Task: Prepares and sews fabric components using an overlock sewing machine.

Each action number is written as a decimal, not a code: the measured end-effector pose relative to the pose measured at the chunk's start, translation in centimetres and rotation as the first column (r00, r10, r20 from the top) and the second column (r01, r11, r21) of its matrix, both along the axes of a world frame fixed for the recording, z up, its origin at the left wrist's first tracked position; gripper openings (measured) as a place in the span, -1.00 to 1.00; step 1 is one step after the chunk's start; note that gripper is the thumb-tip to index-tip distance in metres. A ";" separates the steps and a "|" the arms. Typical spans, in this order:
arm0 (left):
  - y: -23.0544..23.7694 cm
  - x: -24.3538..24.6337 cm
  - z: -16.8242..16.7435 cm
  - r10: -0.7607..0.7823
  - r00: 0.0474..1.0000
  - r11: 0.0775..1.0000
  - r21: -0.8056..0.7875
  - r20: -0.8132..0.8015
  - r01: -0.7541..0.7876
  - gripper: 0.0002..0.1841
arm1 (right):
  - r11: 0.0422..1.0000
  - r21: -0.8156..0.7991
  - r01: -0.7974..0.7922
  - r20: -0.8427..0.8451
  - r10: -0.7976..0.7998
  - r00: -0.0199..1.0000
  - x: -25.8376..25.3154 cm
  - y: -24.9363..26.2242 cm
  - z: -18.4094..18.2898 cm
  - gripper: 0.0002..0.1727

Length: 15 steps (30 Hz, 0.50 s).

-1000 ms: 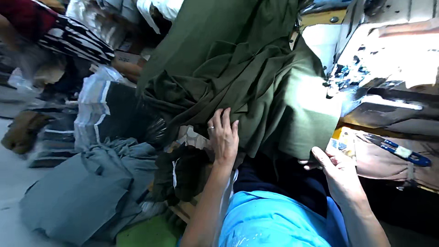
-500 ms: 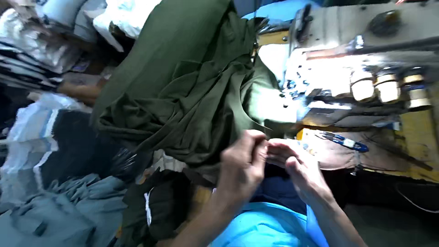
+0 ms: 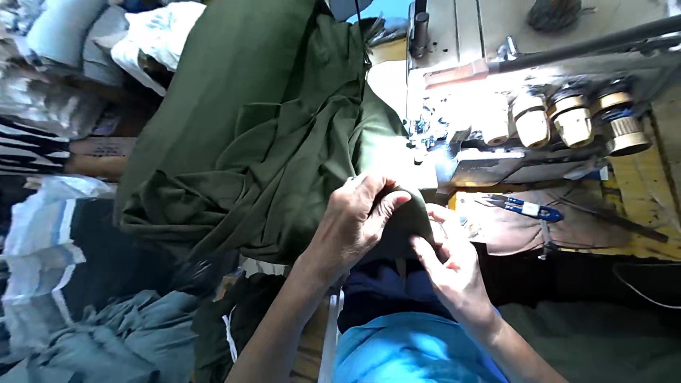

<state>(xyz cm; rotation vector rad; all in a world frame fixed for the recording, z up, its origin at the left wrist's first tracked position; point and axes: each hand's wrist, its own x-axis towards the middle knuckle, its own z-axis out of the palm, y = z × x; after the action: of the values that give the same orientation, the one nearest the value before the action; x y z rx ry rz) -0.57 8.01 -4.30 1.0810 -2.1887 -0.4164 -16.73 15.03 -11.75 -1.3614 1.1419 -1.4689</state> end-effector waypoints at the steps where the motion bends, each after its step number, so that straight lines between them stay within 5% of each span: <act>1: -0.3 -0.2 0.5 -0.004 1.000 1.000 -0.023 -0.015 0.004 -0.83 | 0.999 0.005 0.046 0.010 -0.046 0.999 -0.1 0.2 0.0 -0.65; 4: -2.2 -1.8 0.5 0.007 1.000 0.996 -0.090 -0.009 -0.007 -0.87 | 0.967 0.235 0.096 -0.012 -0.096 0.995 -0.8 -1.6 -0.7 -0.56; 7: -3.9 -2.9 -2.0 0.042 0.998 0.995 -0.093 -0.035 -0.045 -0.91 | 0.898 0.434 -0.073 0.097 0.034 0.995 -1.2 -2.6 -1.6 -0.86; 15: -2.2 -0.8 -3.0 0.039 0.996 0.999 -0.015 -0.074 -0.040 -0.90 | 0.903 0.408 -0.135 0.344 -0.015 0.939 -0.3 1.8 -4.1 -0.84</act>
<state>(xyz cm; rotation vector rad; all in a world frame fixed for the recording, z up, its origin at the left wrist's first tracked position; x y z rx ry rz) -1.39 5.82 -7.29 1.0813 -2.0988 -0.4130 -16.99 16.79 -15.87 -0.7951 1.0989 -1.2515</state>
